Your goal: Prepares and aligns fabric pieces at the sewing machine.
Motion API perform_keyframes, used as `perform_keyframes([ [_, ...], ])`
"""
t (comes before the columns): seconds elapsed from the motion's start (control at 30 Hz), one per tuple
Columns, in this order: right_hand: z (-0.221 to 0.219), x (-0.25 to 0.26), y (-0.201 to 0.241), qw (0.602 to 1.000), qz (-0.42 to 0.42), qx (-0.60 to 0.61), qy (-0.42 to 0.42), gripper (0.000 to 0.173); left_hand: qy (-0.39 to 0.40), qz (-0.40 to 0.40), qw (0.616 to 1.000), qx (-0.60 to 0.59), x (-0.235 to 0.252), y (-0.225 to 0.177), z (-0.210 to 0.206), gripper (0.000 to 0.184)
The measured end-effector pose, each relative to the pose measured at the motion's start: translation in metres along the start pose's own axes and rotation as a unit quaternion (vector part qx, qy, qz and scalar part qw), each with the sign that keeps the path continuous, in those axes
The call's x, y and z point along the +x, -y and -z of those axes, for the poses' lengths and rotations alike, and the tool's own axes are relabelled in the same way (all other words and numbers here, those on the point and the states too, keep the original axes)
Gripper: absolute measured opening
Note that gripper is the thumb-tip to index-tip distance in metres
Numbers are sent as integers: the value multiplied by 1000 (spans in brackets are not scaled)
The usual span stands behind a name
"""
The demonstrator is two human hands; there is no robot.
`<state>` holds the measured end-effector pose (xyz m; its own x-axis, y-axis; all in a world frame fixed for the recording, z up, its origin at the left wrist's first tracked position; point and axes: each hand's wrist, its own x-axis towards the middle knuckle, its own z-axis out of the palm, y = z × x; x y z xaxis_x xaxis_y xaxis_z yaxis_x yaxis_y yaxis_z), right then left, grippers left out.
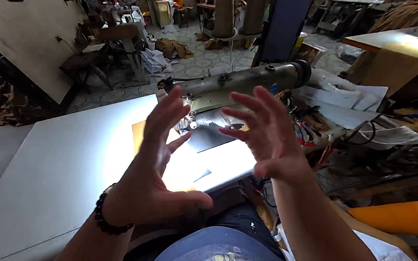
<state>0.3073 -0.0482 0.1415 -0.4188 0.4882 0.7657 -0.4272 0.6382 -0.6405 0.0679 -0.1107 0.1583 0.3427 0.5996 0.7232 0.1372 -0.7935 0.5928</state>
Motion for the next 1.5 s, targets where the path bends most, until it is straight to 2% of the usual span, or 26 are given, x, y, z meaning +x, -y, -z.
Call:
perform_keyframes([
  [0.13,-7,-2,-1,999,26,7,-44,80,-66,43,997,-7,-4,0,-9,93],
  [0.23,-14,1,-6,999,42,-2,-35,64,-74,26,997,-14,-5,-3,-19,82],
  [0.37,-19,0,-4,994,48,-54,-80,44,-124,29,992,-9,-9,-3,-20,60],
  [0.4,-23,-1,-5,993,57,-71,-81,48,-125,26,992,-13,-9,-4,-24,58],
  [0.53,-38,-4,-11,993,78,-78,-43,96,-98,-32,994,26,-10,-2,-34,80],
  [0.6,-43,-5,-15,995,76,-63,-29,106,-93,-41,994,51,-11,0,-37,85],
  [0.8,-64,-2,-26,994,97,15,-48,112,-60,-56,992,96,-19,1,-67,83],
  [0.9,-63,0,-24,992,108,27,-55,111,-52,-70,989,119,-24,3,-69,81],
  [1.07,-71,-1,-18,990,96,95,-49,111,-6,-67,985,161,-29,-8,-81,88],
  [1.17,-71,2,-17,992,98,74,-38,112,-21,-74,984,159,-34,6,-83,88],
  [1.23,-66,2,-19,996,84,20,-29,115,-18,-57,980,189,-41,9,-79,86],
  [1.27,-59,0,-22,997,71,-21,-24,111,-17,-41,976,215,-48,9,-74,80],
  [1.3,-49,-5,-28,996,54,-61,-20,97,-23,-24,970,242,-58,10,-70,66],
  [1.37,-26,-26,-44,989,-9,-150,-15,56,-2,33,964,266,-86,21,-59,30],
  [1.4,-16,-40,-53,977,-63,-204,-17,38,34,75,961,262,-100,29,-53,22],
  [1.43,-8,-54,-63,954,-140,-263,-12,27,83,122,955,256,-113,37,-47,21],
  [1.5,-9,-76,-78,878,-331,-343,46,18,148,198,939,237,-136,52,-48,25],
])
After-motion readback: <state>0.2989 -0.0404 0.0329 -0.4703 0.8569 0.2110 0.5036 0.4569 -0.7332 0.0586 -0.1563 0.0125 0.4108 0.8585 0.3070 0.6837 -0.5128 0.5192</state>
